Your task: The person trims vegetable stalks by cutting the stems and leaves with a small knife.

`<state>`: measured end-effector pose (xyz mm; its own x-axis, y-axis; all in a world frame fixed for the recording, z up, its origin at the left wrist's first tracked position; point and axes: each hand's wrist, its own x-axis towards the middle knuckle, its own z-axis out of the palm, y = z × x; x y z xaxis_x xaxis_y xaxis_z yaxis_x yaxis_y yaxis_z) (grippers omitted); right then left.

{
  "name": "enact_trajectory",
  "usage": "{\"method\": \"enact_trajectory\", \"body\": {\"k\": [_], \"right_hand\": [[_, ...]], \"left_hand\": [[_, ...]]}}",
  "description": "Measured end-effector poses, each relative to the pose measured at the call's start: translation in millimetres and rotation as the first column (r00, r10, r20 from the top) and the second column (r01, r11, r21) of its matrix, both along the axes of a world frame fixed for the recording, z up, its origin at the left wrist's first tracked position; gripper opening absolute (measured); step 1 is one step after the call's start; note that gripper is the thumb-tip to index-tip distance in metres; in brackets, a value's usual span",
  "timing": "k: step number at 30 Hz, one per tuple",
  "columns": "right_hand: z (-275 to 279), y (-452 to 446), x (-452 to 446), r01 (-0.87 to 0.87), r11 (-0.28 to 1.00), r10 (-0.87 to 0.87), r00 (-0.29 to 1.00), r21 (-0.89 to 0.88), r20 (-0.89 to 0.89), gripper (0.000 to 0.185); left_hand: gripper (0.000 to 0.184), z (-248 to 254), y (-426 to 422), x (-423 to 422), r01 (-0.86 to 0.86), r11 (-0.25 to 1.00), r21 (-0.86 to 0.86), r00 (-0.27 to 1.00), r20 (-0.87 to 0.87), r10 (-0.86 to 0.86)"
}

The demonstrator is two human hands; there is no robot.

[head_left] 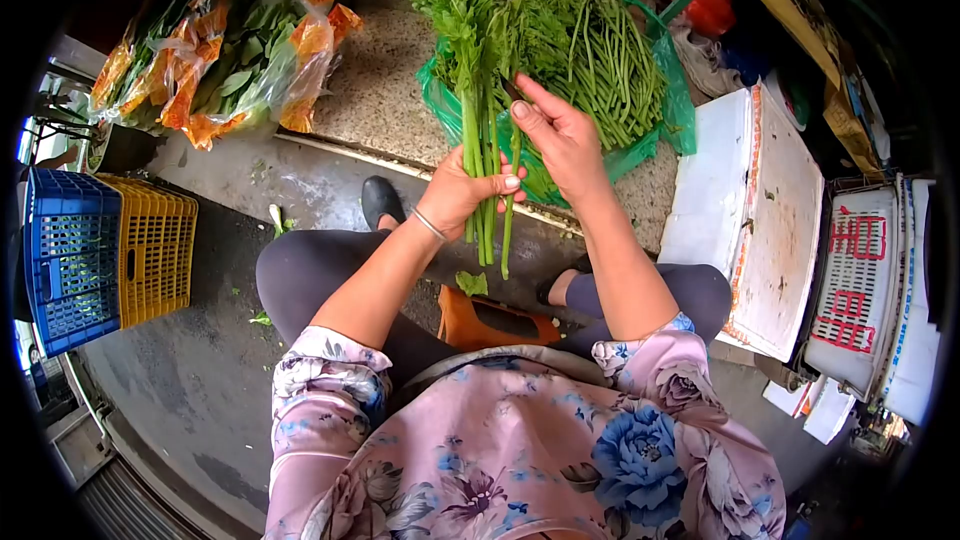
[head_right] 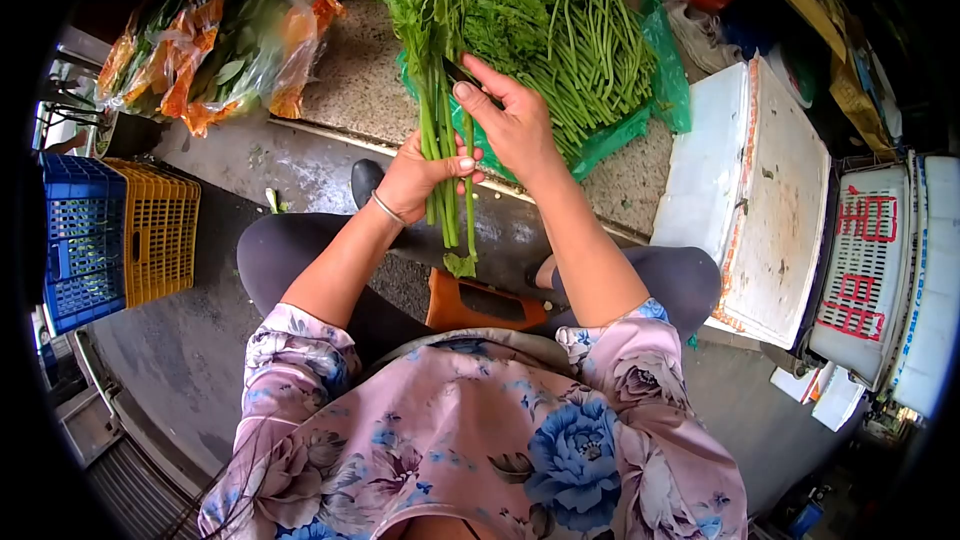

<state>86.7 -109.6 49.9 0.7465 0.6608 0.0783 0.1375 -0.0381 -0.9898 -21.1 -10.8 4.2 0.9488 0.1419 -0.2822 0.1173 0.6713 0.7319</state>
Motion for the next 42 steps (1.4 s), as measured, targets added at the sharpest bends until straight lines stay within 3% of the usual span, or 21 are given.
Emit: {"method": "enact_trajectory", "body": {"k": [8, 10, 11, 13, 19, 23, 25, 26, 27, 29, 30, 31, 35, 37, 39, 41, 42], "right_hand": [[-13.7, 1.3, -3.7, 0.134, 0.991, -0.135, 0.989, 0.027, 0.058, 0.039], [-20.1, 2.5, -4.4, 0.329, 0.944, -0.297, 0.878, -0.022, 0.375, 0.032], [-22.1, 1.0, -4.2, 0.329, 0.944, -0.297, 0.878, -0.023, 0.375, 0.032], [-19.6, -1.3, -5.8, 0.463, 0.878, -0.312, 0.748, -0.124, 0.586, 0.027], [-16.0, -9.1, -0.3, 0.558, 0.826, -0.293, 0.545, -0.079, 0.785, 0.027], [-16.2, -9.6, 5.7, 0.565, 0.819, -0.289, 0.554, -0.098, 0.781, 0.028], [-9.2, -4.3, 19.5, 0.567, 0.803, -0.549, 0.580, 0.186, 0.602, 0.031], [-4.2, -11.8, 21.6, 0.558, 0.823, -0.522, 0.666, 0.110, 0.533, 0.033], [1.5, -15.0, 21.7, 0.560, 0.821, -0.524, 0.665, 0.108, 0.532, 0.033], [7.7, -19.4, 23.8, 0.590, 0.806, -0.568, 0.743, 0.054, 0.355, 0.034], [5.4, -15.7, 27.0, 0.535, 0.824, -0.560, 0.715, 0.187, 0.419, 0.035], [2.8, -16.3, 25.1, 0.537, 0.823, -0.561, 0.713, 0.187, 0.421, 0.035], [-9.6, -17.9, 16.5, 0.413, 0.900, -0.434, 0.880, 0.141, 0.193, 0.038], [-10.5, -17.3, 9.5, 0.399, 0.914, -0.405, 0.903, 0.072, 0.143, 0.037], [-12.2, -17.1, 5.7, 0.369, 0.922, -0.380, 0.921, 0.116, 0.088, 0.037], [-20.0, -26.5, -1.2, 0.239, 0.962, -0.205, 0.952, 0.130, -0.229, 0.037], [-14.3, -36.4, -6.7, 0.126, 0.991, -0.099, 0.917, 0.045, -0.387, 0.037]], "left_hand": [[0.023, 0.3, -1.1, -0.7, 0.033, 0.999, -0.018, 0.999, -0.040, -0.033], [0.023, -1.1, -0.1, -0.8, 0.062, 0.997, -0.044, 0.997, -0.045, -0.064], [0.023, -1.2, 0.3, -0.9, 0.062, 0.997, -0.044, 0.997, -0.045, -0.064], [0.027, -0.9, 1.2, -0.6, 0.083, 0.991, -0.110, 0.994, -0.055, -0.089], [0.028, 2.2, 6.0, -0.1, 0.119, 0.971, -0.206, 0.990, -0.055, -0.133], [0.028, 3.2, 8.5, -0.8, 0.117, 0.968, -0.220, 0.989, -0.066, -0.135], [0.028, 3.1, 7.0, -2.9, 0.177, 0.974, -0.141, 0.982, -0.047, -0.185], [0.028, 2.2, 7.4, -3.3, 0.177, 0.974, -0.142, 0.982, -0.048, -0.185], [0.028, 0.9, 8.1, -3.9, 0.183, 0.973, -0.142, 0.979, -0.061, -0.194], [0.027, 0.8, 8.3, -3.6, 0.191, 0.971, -0.143, 0.977, -0.070, -0.202], [0.027, 1.6, 7.6, -3.6, 0.186, 0.973, -0.135, 0.978, -0.073, -0.197], [0.026, 1.9, 6.9, -3.5, 0.183, 0.975, -0.126, 0.978, -0.077, -0.193], [0.027, 0.9, 6.0, -2.7, 0.195, 0.973, -0.123, 0.976, -0.073, -0.205], [0.027, 1.5, 5.5, -3.7, 0.215, 0.971, -0.103, 0.972, -0.071, -0.223], [0.027, 5.7, 7.2, -2.3, 0.185, 0.978, -0.097, 0.978, -0.077, -0.193], [0.022, 4.6, 12.2, -1.6, 0.118, 0.990, -0.072, 0.989, -0.080, -0.124], [0.021, 4.4, 17.5, -0.3, 0.088, 0.994, -0.069, 0.992, -0.085, -0.094]]}}
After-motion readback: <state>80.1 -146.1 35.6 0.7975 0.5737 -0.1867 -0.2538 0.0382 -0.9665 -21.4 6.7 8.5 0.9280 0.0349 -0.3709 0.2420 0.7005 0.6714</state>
